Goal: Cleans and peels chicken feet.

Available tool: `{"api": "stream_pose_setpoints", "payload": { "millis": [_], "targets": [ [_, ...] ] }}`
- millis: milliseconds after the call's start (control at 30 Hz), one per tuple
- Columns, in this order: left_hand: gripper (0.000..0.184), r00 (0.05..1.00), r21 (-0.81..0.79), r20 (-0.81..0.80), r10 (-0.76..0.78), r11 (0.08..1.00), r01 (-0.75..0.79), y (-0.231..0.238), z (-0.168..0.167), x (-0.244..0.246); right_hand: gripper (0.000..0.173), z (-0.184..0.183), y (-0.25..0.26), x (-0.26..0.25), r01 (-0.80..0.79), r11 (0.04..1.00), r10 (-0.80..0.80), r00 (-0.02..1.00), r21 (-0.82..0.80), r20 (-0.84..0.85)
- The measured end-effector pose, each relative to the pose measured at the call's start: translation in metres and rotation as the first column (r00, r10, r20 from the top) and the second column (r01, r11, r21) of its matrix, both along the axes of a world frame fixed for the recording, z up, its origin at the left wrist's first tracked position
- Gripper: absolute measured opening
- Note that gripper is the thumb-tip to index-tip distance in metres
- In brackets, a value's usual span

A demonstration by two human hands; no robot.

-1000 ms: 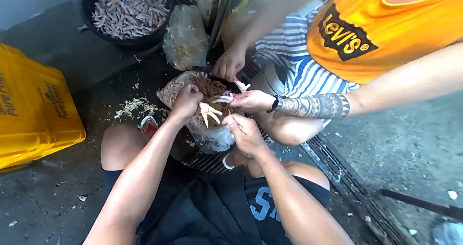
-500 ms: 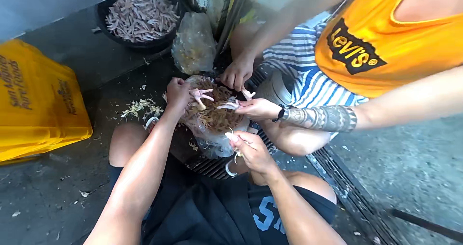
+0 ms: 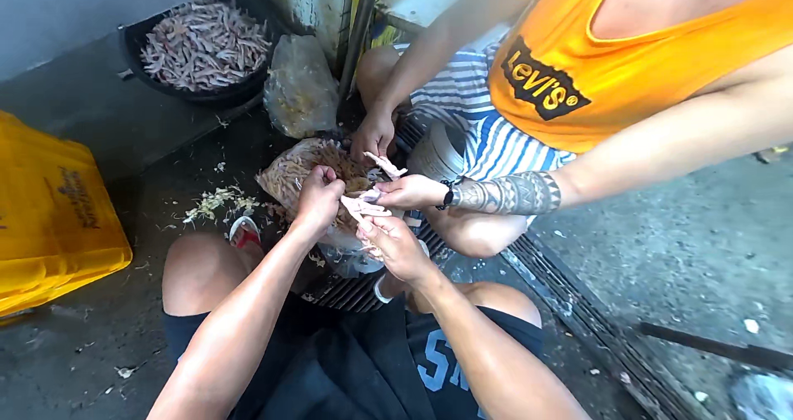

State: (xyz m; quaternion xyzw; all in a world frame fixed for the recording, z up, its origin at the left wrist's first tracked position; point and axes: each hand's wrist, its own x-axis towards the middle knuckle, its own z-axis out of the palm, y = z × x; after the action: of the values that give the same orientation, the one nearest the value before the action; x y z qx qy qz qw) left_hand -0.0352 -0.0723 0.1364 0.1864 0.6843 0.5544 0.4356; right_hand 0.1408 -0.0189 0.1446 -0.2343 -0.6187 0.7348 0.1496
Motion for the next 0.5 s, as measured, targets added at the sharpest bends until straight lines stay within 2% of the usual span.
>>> {"api": "stream_pose_setpoints", "payload": {
  "millis": [67, 167, 200, 267, 300, 367, 433, 500],
  "targets": [
    [0.017, 0.999, -0.035, -0.003, 0.050, 0.998, -0.050, 0.001, -0.003, -0.010, 0.026, 0.004, -0.002, 0.004, -0.010, 0.998, 0.012, 1.000, 0.068, -0.020],
    [0.021, 0.951, -0.052, 0.090, 0.295, 0.955, -0.291, -0.002, 0.001, -0.049, 0.026, 0.012, -0.006, 0.011, 0.025, 0.997, -0.016, 0.994, 0.077, -0.111],
    [0.018, 0.922, -0.003, 0.147, 0.357, 0.933, -0.361, -0.004, 0.006, -0.060, 0.026, 0.011, -0.004, 0.014, 0.063, 0.996, -0.055, 0.991, 0.070, -0.118],
    [0.008, 0.883, 0.160, 0.306, 0.355, 0.895, -0.415, -0.010, 0.016, -0.071, 0.026, 0.010, 0.003, 0.015, 0.131, 0.990, -0.127, 0.989, 0.058, -0.070],
    [0.005, 0.872, 0.260, 0.397, 0.286, 0.876, -0.406, -0.012, 0.018, -0.073, 0.028, 0.011, 0.007, 0.014, 0.144, 0.988, -0.142, 0.989, 0.063, -0.041],
    [0.006, 0.855, 0.458, 0.516, 0.049, 0.828, -0.324, -0.015, 0.019, -0.073, 0.032, 0.015, 0.012, 0.010, 0.112, 0.991, -0.112, 0.994, 0.080, 0.002],
    [0.009, 0.822, 0.591, 0.538, -0.188, 0.779, -0.209, -0.018, 0.020, -0.069, 0.035, 0.018, 0.012, 0.006, 0.052, 0.991, -0.060, 0.996, 0.123, 0.062],
    [0.017, 0.788, 0.673, 0.512, -0.342, 0.730, -0.120, -0.020, 0.020, -0.066, 0.035, 0.020, 0.008, 0.003, 0.010, 0.984, -0.029, 0.994, 0.180, 0.101]
  ]
}}
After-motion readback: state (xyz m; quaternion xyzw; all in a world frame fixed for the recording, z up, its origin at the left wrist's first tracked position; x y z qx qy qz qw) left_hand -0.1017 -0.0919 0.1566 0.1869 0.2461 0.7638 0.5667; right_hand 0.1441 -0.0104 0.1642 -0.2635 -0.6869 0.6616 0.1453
